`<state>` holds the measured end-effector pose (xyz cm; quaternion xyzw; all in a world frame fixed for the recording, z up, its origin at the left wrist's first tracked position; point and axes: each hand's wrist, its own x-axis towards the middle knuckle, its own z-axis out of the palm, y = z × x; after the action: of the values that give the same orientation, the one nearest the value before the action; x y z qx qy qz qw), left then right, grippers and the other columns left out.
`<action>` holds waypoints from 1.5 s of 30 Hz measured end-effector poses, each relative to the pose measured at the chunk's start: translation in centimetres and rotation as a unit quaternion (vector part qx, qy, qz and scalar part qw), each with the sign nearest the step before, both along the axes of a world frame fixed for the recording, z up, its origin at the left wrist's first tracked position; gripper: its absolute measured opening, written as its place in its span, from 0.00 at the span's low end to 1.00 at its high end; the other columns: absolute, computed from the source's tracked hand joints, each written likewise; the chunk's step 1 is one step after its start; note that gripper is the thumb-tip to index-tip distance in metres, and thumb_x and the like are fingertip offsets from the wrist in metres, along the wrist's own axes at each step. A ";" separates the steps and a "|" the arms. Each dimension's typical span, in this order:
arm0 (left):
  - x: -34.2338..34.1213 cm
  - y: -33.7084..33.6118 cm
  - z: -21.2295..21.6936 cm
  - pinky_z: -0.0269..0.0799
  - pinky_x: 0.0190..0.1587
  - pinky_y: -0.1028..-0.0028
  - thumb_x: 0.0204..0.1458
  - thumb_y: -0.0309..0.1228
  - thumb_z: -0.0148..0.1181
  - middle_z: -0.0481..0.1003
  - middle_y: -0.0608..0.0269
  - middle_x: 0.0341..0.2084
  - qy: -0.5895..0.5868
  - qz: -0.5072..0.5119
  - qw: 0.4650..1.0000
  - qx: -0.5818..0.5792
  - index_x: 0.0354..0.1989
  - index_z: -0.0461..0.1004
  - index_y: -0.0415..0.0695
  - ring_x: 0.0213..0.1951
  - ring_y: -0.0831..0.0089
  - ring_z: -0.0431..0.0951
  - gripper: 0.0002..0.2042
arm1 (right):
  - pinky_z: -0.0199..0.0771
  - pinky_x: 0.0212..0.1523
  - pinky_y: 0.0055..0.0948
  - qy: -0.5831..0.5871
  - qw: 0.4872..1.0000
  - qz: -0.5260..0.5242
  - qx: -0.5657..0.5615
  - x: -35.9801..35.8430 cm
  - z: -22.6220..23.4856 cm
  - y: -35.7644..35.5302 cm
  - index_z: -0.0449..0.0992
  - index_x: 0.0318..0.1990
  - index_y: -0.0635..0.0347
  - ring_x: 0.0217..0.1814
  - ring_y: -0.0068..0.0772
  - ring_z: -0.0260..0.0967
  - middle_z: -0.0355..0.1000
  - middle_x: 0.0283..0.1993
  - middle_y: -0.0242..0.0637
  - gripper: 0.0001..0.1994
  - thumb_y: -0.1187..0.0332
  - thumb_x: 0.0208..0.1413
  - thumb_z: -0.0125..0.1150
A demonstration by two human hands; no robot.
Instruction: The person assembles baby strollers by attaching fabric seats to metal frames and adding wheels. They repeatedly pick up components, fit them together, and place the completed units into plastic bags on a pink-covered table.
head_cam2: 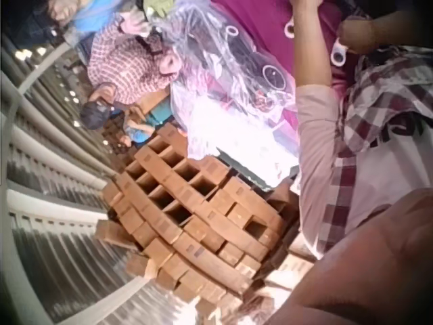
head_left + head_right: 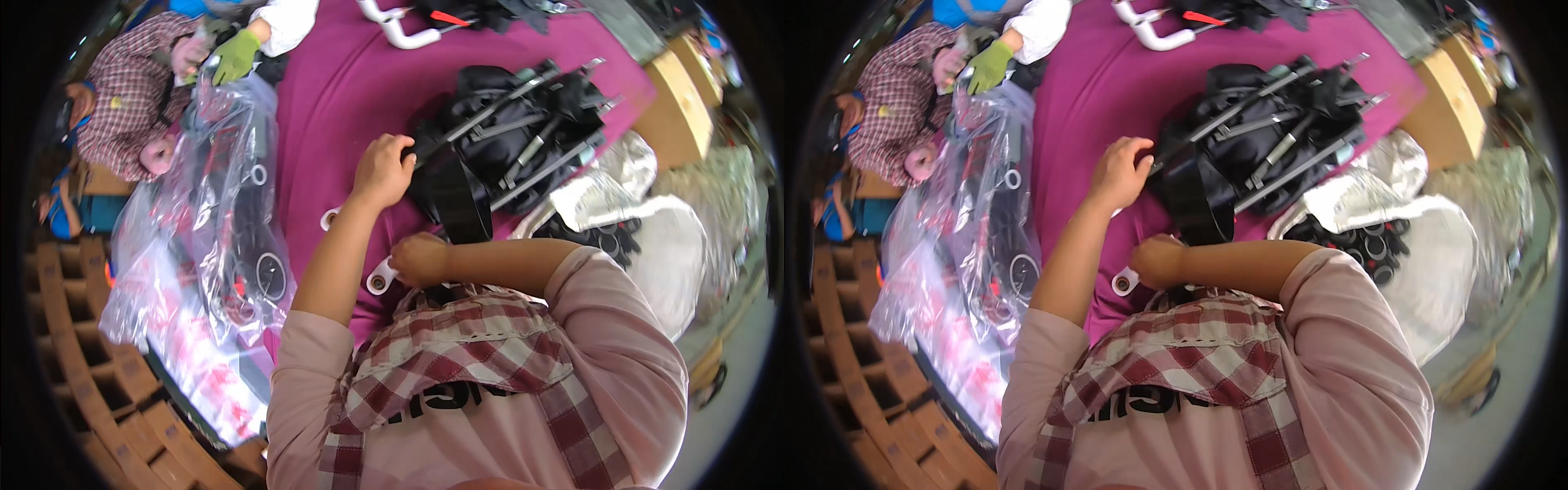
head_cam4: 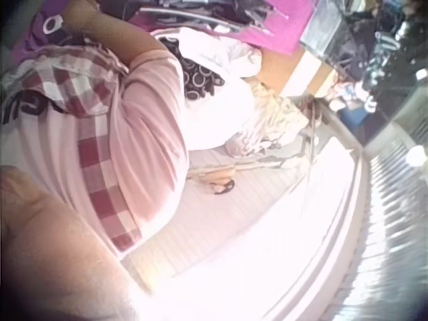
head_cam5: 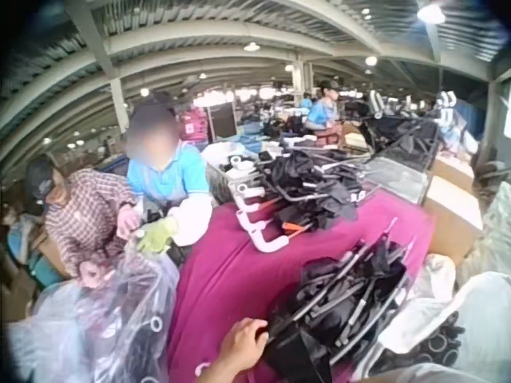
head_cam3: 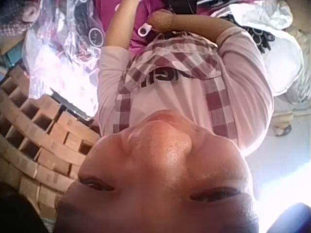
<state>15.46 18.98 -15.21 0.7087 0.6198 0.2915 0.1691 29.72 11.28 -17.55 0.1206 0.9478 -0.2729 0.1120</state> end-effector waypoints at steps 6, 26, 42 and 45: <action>0.4 -1.7 1.2 0.71 0.52 0.60 0.51 0.27 0.61 0.76 0.55 0.43 0.061 0.068 0.994 -0.066 0.44 0.76 0.43 0.48 0.54 0.74 0.12 | 0.80 0.37 0.45 0.014 0.980 0.197 0.017 -1.0 -1.4 -0.7 0.82 0.31 0.61 0.36 0.48 0.79 0.79 0.32 0.47 0.10 0.66 0.48 0.59; 1.9 -1.8 -2.6 0.73 0.49 0.61 0.52 0.26 0.59 0.71 0.58 0.46 -0.163 0.051 0.983 0.064 0.43 0.76 0.46 0.47 0.58 0.74 0.10 | 0.75 0.32 0.43 0.068 0.996 0.049 -0.009 0.8 -2.0 -0.6 0.75 0.29 0.59 0.32 0.46 0.73 0.72 0.30 0.41 0.08 0.64 0.51 0.58; -6.4 -2.7 -8.0 0.69 0.55 0.62 0.63 0.32 0.53 0.73 0.46 0.48 -0.245 0.215 0.913 0.246 0.53 0.70 0.38 0.52 0.54 0.73 0.14 | 0.74 0.48 0.40 0.381 0.907 -0.155 0.089 2.4 5.7 4.4 0.76 0.39 0.58 0.47 0.47 0.71 0.72 0.44 0.40 0.12 0.73 0.45 0.68; -11.4 -10.1 -12.0 0.72 0.49 0.64 0.64 0.33 0.51 0.76 0.49 0.43 -0.234 0.408 0.870 0.147 0.48 0.73 0.37 0.44 0.58 0.77 0.13 | 0.71 0.47 0.42 0.386 0.852 -0.312 0.165 9.0 8.1 11.1 0.75 0.42 0.60 0.46 0.50 0.70 0.72 0.44 0.43 0.14 0.75 0.45 0.66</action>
<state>4.03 8.91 -27.21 0.3202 0.7459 0.5799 0.0690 38.73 22.42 -9.45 0.3117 0.8582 -0.1581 -0.3759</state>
